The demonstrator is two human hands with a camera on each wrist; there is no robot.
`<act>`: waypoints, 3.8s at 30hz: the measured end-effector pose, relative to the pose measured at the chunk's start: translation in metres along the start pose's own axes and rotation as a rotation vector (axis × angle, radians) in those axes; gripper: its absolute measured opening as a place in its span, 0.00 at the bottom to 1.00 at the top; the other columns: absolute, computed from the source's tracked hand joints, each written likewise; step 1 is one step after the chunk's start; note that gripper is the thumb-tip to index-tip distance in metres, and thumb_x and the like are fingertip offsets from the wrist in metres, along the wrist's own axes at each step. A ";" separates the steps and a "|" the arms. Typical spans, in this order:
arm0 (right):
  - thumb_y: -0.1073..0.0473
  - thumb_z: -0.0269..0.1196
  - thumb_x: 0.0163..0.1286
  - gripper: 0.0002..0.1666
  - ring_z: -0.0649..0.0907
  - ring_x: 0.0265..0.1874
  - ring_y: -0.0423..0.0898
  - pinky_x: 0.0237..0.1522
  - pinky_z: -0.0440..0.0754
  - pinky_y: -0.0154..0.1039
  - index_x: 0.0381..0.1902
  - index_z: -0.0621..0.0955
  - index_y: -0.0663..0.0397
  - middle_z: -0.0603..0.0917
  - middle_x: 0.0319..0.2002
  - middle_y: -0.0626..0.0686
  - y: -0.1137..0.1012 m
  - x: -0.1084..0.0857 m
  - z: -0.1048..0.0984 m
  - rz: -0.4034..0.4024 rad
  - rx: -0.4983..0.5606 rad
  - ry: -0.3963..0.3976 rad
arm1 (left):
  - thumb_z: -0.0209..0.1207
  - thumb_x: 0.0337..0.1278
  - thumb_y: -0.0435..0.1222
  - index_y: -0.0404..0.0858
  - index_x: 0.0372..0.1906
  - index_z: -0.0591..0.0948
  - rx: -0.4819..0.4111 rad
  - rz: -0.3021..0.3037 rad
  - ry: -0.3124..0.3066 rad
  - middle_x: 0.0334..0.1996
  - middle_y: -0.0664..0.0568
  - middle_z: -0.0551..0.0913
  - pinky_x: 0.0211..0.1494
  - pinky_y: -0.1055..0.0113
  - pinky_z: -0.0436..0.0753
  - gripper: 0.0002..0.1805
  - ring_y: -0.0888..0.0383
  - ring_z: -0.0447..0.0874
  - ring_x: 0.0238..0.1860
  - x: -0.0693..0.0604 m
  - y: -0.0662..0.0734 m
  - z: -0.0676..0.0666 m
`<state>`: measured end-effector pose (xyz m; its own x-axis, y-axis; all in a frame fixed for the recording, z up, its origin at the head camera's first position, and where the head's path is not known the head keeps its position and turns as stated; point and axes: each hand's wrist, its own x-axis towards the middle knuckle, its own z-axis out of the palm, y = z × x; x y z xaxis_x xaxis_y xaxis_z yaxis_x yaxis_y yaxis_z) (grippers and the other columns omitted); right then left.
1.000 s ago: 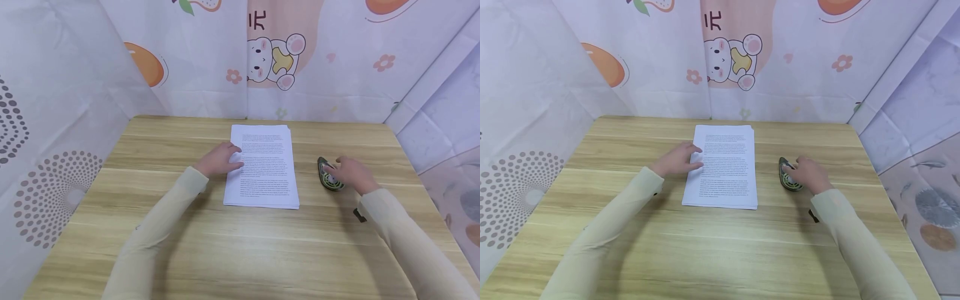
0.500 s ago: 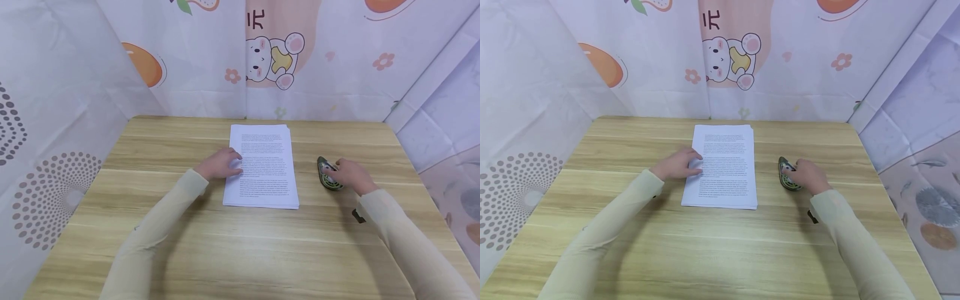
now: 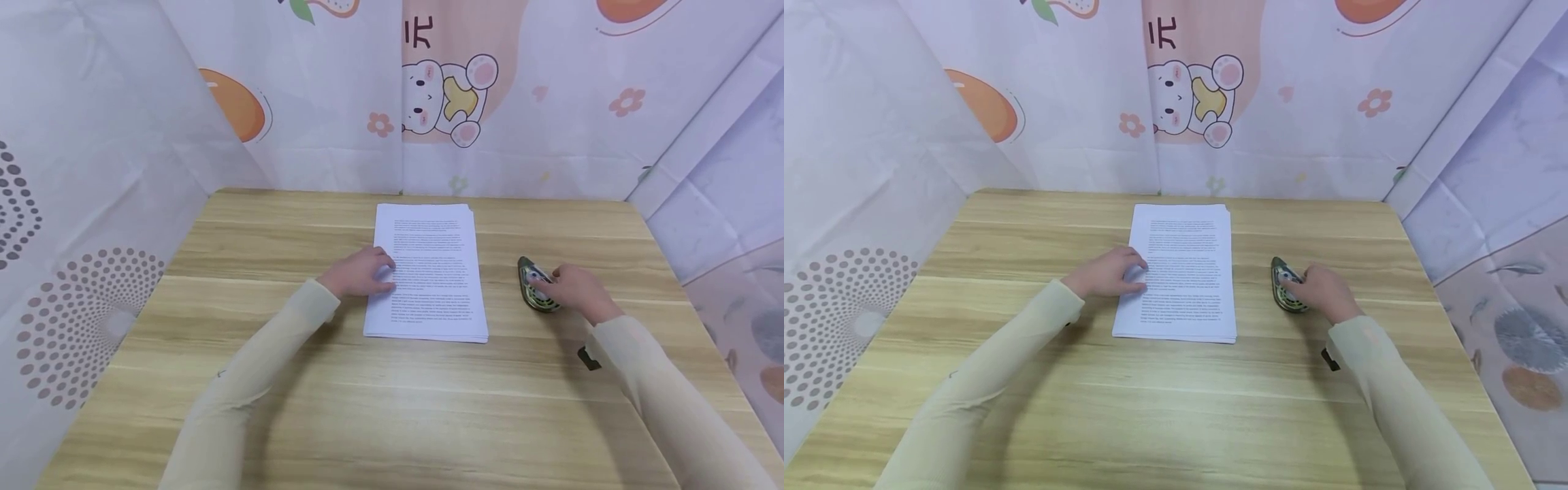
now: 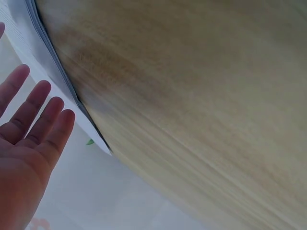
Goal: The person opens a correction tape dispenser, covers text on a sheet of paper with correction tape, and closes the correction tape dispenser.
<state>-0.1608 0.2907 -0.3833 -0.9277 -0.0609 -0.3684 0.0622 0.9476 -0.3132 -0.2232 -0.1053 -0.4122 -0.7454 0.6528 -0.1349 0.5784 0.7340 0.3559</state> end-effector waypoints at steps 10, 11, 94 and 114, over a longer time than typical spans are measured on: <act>0.37 0.53 0.64 0.41 0.78 0.32 0.54 0.32 0.75 0.43 0.45 0.75 0.78 0.81 0.37 0.68 0.003 0.003 0.002 -0.005 0.027 -0.006 | 0.63 0.51 0.47 0.37 0.49 0.80 -0.008 0.024 0.001 0.49 0.44 0.77 0.58 0.58 0.71 0.23 0.50 0.73 0.51 0.000 0.000 0.002; 0.37 0.53 0.64 0.41 0.78 0.32 0.54 0.32 0.75 0.43 0.45 0.75 0.78 0.81 0.37 0.68 0.003 0.003 0.002 -0.002 0.029 -0.010 | 0.63 0.51 0.46 0.36 0.49 0.80 -0.008 0.025 0.001 0.49 0.44 0.77 0.58 0.58 0.71 0.23 0.50 0.73 0.51 0.000 0.000 0.002; 0.54 0.47 0.69 0.33 0.75 0.30 0.35 0.32 0.80 0.31 0.65 0.59 0.69 0.68 0.49 0.60 -0.057 0.022 0.007 0.006 0.901 0.049 | 0.61 0.55 0.44 0.34 0.52 0.79 -0.186 -0.097 0.172 0.51 0.46 0.80 0.62 0.57 0.70 0.22 0.50 0.74 0.55 -0.009 0.000 -0.009; 0.57 0.49 0.68 0.28 0.76 0.24 0.35 0.24 0.76 0.28 0.63 0.65 0.65 0.72 0.42 0.53 -0.090 0.030 0.011 -0.034 1.018 -0.022 | 0.62 0.55 0.44 0.34 0.57 0.75 -0.447 -0.171 0.248 0.56 0.45 0.77 0.62 0.55 0.70 0.26 0.48 0.72 0.58 -0.015 0.006 -0.010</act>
<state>-0.1905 0.1995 -0.3762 -0.9285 -0.0979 -0.3581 0.3291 0.2295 -0.9160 -0.2118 -0.1122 -0.3984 -0.9039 0.4272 -0.0224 0.2846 0.6395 0.7142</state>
